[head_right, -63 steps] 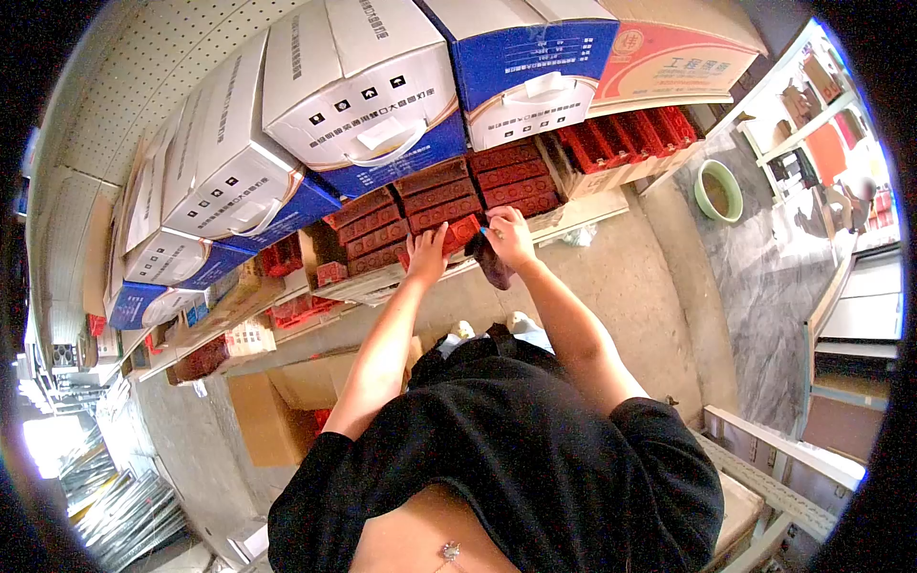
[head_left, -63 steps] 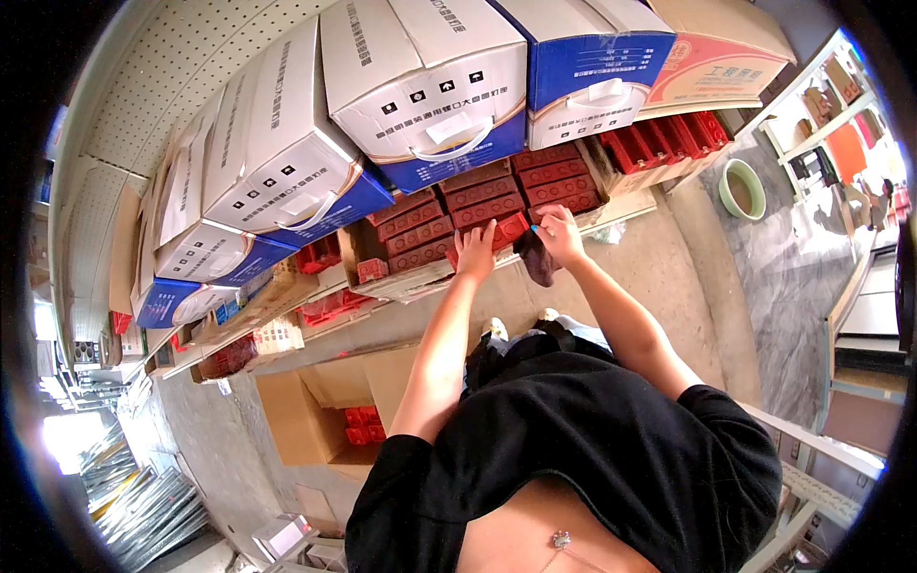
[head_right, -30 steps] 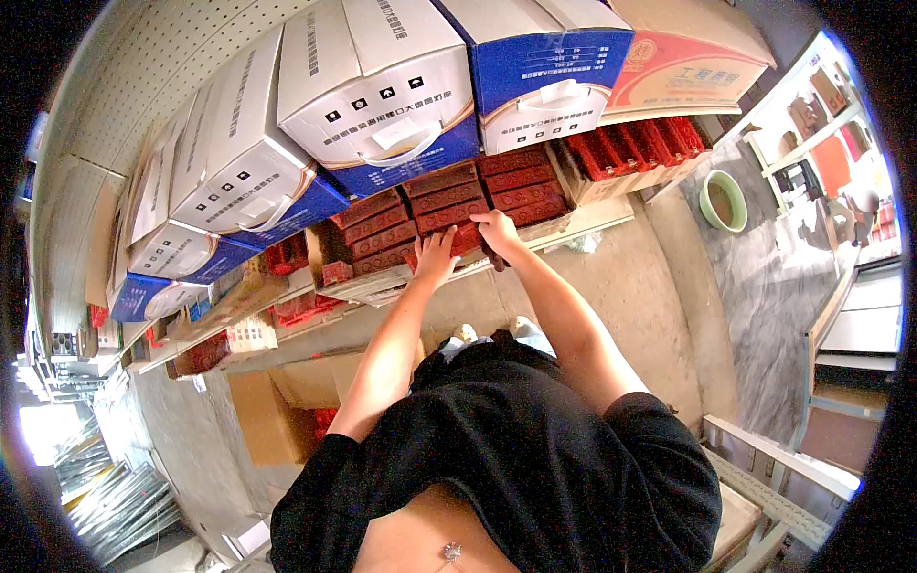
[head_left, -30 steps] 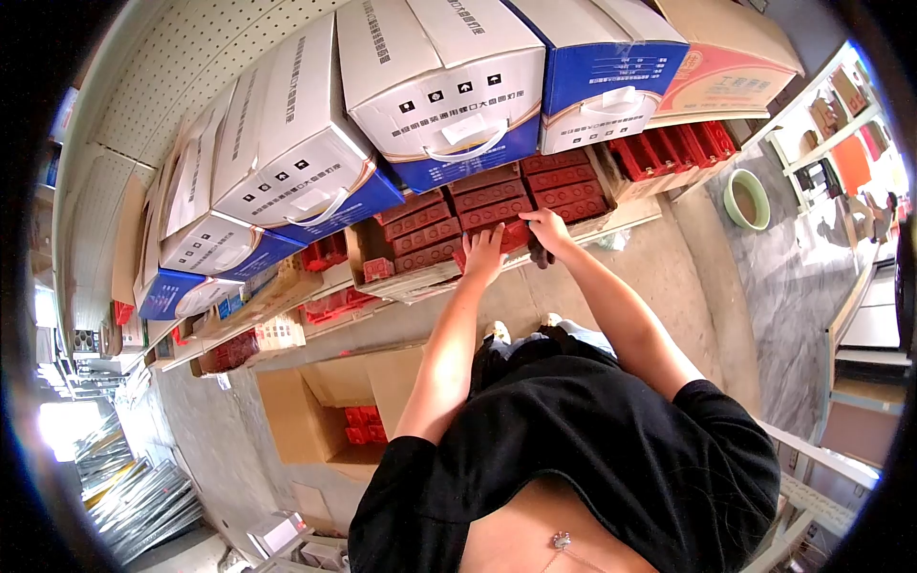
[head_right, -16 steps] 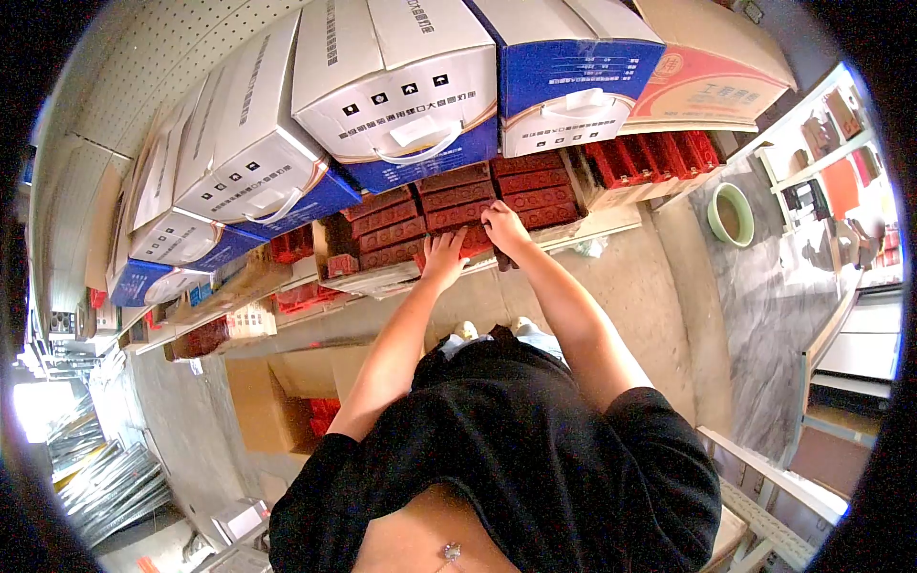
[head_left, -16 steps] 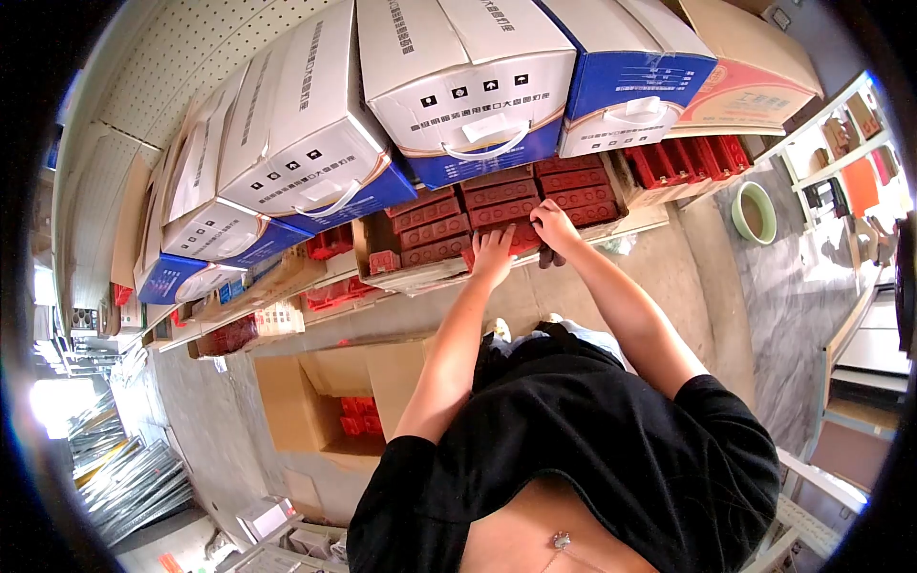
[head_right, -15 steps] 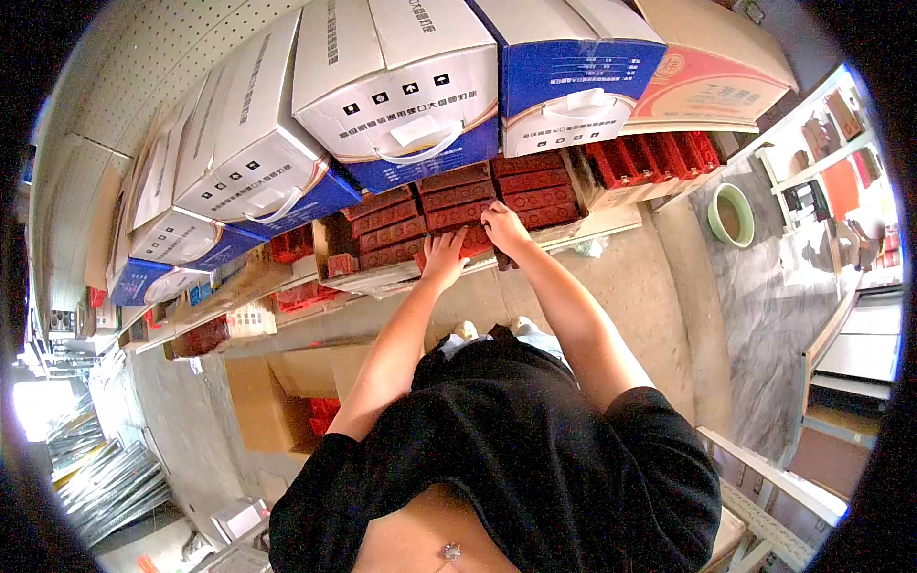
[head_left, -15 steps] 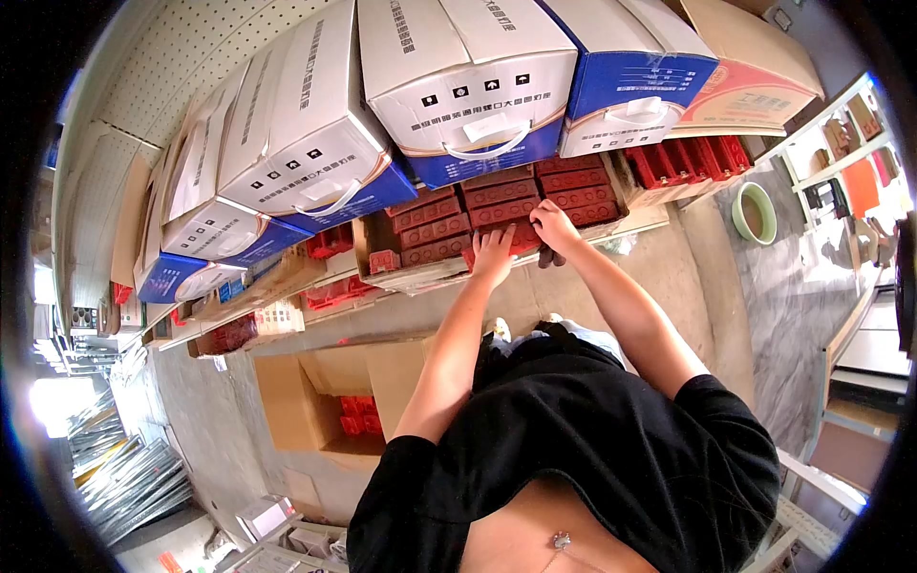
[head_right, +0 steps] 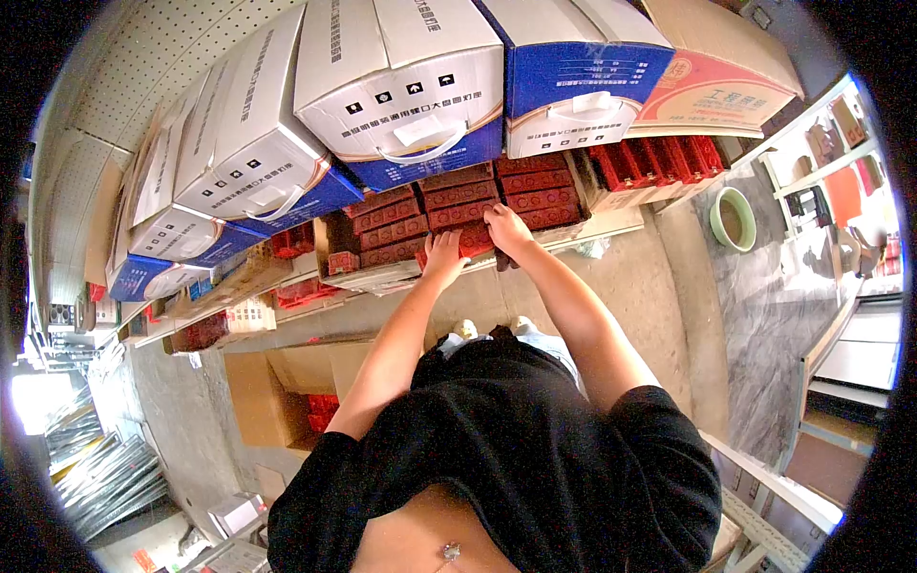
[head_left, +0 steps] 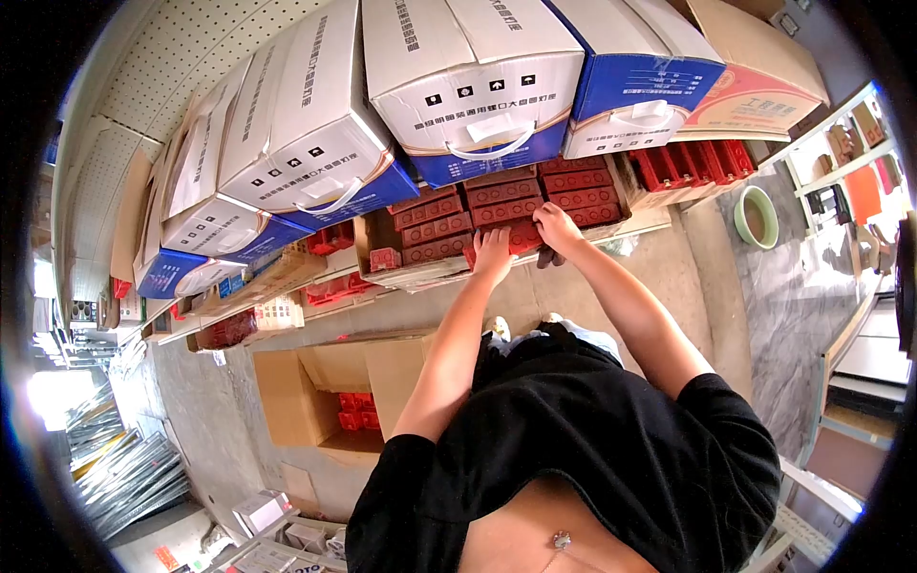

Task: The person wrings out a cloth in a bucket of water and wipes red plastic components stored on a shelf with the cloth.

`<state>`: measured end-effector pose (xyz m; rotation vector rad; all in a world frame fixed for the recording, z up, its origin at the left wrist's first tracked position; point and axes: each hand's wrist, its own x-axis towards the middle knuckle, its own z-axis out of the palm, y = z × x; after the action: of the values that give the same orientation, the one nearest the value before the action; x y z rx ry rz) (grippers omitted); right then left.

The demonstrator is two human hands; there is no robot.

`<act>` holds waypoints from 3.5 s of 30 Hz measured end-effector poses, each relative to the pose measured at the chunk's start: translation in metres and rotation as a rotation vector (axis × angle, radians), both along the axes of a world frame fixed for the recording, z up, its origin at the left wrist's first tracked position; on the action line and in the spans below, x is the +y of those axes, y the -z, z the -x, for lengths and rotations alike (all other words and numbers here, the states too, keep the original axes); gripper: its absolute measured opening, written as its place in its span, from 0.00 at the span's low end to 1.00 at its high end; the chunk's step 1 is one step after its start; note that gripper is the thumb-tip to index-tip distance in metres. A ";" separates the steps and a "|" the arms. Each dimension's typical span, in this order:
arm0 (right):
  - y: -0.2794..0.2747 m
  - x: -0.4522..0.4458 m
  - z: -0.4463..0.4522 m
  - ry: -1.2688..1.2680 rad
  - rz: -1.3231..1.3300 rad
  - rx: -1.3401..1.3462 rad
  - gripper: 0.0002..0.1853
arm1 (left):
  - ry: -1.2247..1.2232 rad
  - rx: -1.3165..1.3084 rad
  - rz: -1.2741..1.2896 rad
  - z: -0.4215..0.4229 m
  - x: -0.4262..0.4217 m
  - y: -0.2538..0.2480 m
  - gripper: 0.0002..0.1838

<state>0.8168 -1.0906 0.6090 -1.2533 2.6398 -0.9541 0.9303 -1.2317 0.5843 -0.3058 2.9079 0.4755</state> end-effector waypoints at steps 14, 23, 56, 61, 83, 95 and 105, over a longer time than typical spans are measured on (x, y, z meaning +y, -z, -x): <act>0.018 -0.028 -0.006 -0.095 -0.093 0.061 0.04 | 0.005 0.063 -0.023 -0.003 0.001 0.007 0.35; 0.003 -0.016 0.000 0.202 -0.194 -0.098 0.04 | 0.027 0.271 0.016 -0.011 0.002 0.014 0.33; 0.054 -0.023 -0.013 -0.033 0.033 0.199 0.05 | 0.073 0.113 0.072 -0.004 -0.001 0.016 0.36; 0.031 -0.014 -0.014 -0.102 0.051 0.184 0.04 | 0.058 0.236 0.102 -0.011 -0.001 0.016 0.34; 0.041 -0.020 -0.007 0.216 0.000 0.053 0.01 | -0.192 0.289 -0.135 -0.037 -0.027 0.009 0.37; 0.037 -0.005 -0.016 0.207 0.142 0.039 0.04 | -0.265 0.386 -0.158 -0.049 -0.011 0.010 0.35; 0.035 0.032 -0.029 0.673 0.403 -0.155 0.08 | -0.251 0.449 -0.225 -0.046 -0.005 0.000 0.35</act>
<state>0.8456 -1.0587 0.5740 -0.2574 2.8619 -1.6495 0.9767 -1.2366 0.5840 -0.6029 3.2079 1.0232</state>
